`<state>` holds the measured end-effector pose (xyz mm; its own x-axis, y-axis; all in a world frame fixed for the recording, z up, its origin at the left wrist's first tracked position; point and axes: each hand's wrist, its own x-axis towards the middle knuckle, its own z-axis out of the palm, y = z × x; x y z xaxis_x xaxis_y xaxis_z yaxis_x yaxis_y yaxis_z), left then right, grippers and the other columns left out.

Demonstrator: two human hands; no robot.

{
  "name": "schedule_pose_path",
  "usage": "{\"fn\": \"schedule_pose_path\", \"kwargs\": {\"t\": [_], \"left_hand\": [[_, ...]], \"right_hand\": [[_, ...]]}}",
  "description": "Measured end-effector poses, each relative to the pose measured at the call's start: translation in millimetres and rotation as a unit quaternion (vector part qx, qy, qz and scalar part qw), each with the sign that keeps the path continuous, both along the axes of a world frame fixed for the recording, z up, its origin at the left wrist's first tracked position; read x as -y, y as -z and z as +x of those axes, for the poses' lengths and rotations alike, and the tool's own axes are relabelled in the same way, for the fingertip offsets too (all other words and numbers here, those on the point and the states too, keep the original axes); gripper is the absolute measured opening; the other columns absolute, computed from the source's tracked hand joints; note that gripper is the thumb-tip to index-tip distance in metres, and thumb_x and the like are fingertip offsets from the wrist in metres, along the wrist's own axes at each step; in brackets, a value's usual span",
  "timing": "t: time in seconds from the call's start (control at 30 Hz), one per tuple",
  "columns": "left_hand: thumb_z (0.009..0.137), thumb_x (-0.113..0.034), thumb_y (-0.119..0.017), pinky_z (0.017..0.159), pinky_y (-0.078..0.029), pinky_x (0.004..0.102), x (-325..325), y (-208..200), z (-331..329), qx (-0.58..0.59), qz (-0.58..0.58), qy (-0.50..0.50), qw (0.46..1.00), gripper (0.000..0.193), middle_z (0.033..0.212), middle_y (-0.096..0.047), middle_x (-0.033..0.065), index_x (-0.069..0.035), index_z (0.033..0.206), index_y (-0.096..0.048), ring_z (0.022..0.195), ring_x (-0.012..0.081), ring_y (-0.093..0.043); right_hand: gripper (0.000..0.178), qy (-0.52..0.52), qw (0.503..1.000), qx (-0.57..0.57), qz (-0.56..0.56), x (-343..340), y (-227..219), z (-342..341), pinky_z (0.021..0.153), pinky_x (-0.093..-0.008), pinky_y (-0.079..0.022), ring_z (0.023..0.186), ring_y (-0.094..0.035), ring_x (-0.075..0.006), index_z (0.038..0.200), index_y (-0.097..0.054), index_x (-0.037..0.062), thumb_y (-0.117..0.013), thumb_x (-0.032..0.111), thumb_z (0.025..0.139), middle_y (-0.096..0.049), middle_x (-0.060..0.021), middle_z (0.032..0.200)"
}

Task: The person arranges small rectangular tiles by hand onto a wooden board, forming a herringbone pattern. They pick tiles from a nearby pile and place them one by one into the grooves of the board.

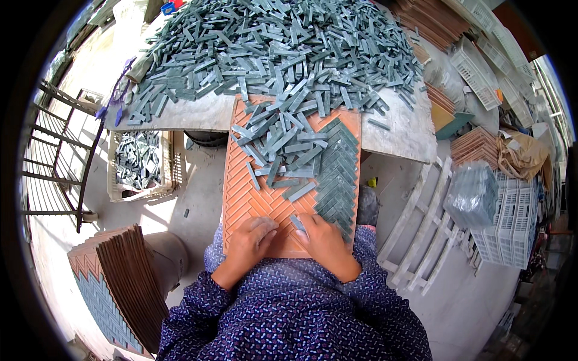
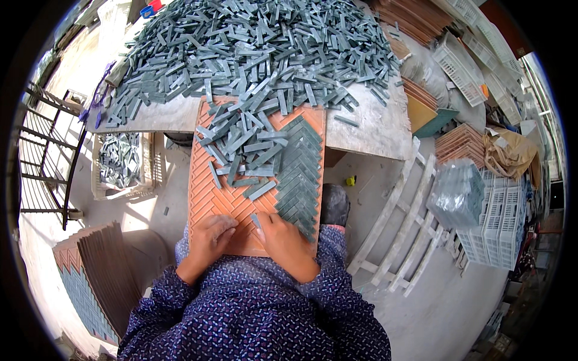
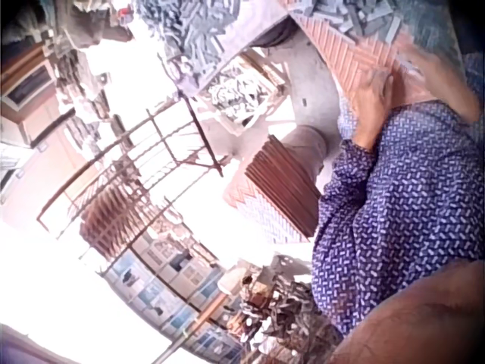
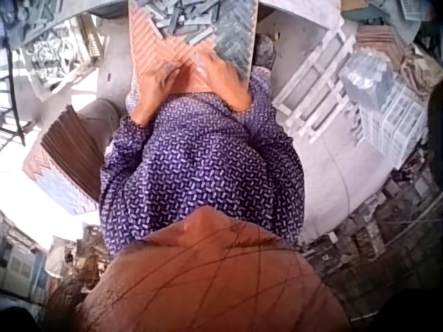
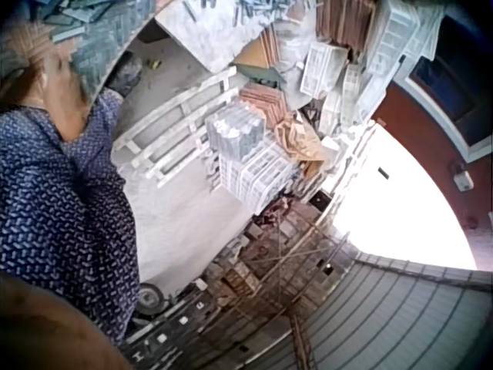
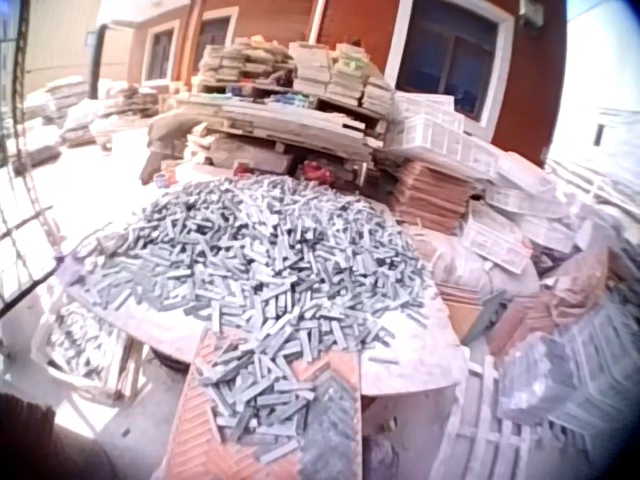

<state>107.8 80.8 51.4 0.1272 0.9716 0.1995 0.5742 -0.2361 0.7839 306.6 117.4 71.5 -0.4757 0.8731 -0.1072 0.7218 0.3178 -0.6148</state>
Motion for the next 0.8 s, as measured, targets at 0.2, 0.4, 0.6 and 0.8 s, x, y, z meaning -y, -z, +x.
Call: {"fn": "schedule_pose_path", "kwargs": {"t": [0.2, 0.4, 0.6, 0.8], "left_hand": [[0.077, 0.000, -0.065, 0.074, -0.051, 0.0355, 2, 9, -1, -0.006, -0.004, -0.014, 1.000, 0.011, 0.091, -0.066, 0.0128, 0.000, 0.088, -0.067, 0.084, 0.0298, -0.064], [0.079, -0.003, -0.064, 0.072, -0.050, 0.0374, -13, 7, 6, 0.003, -0.044, -0.040, 0.998, 0.009, 0.086, -0.064, 0.0139, 0.001, 0.086, -0.065, 0.082, 0.0319, -0.061], [0.078, -0.008, -0.066, 0.070, -0.049, 0.0396, -53, 6, 25, -0.065, 0.039, -0.028, 0.997, 0.020, 0.092, -0.060, 0.0134, -0.001, 0.096, -0.061, 0.082, 0.0319, -0.060], [0.074, -0.009, -0.068, 0.070, -0.049, 0.0410, -65, 9, 30, -0.131, 0.066, -0.001, 0.989, 0.033, 0.094, -0.056, 0.0140, -0.002, 0.104, -0.057, 0.085, 0.0331, -0.058]], "right_hand": [[0.039, -0.024, 0.998, -0.052, 0.011, 0, -1, 4, 0.072, -0.0419, -0.050, 0.088, -0.060, -0.0367, 0.112, -0.055, 0.0035, -0.070, 0.011, 0.076, -0.059, -0.0178, 0.097], [0.040, -0.047, 0.995, -0.085, 0.016, -5, 6, 7, 0.073, -0.0405, -0.049, 0.088, -0.060, -0.0365, 0.113, -0.057, 0.0030, -0.071, 0.009, 0.075, -0.059, -0.0175, 0.097], [0.036, 0.003, 0.997, -0.075, -0.007, -5, 7, 3, 0.069, -0.0432, -0.050, 0.081, -0.060, -0.0389, 0.110, -0.057, 0.0024, -0.067, 0.005, 0.076, -0.061, -0.0180, 0.089], [0.029, 0.004, 0.996, -0.085, 0.012, -6, 7, 2, 0.069, -0.0437, -0.049, 0.081, -0.060, -0.0381, 0.106, -0.058, 0.0022, -0.062, 0.003, 0.078, -0.061, -0.0176, 0.089]]}}
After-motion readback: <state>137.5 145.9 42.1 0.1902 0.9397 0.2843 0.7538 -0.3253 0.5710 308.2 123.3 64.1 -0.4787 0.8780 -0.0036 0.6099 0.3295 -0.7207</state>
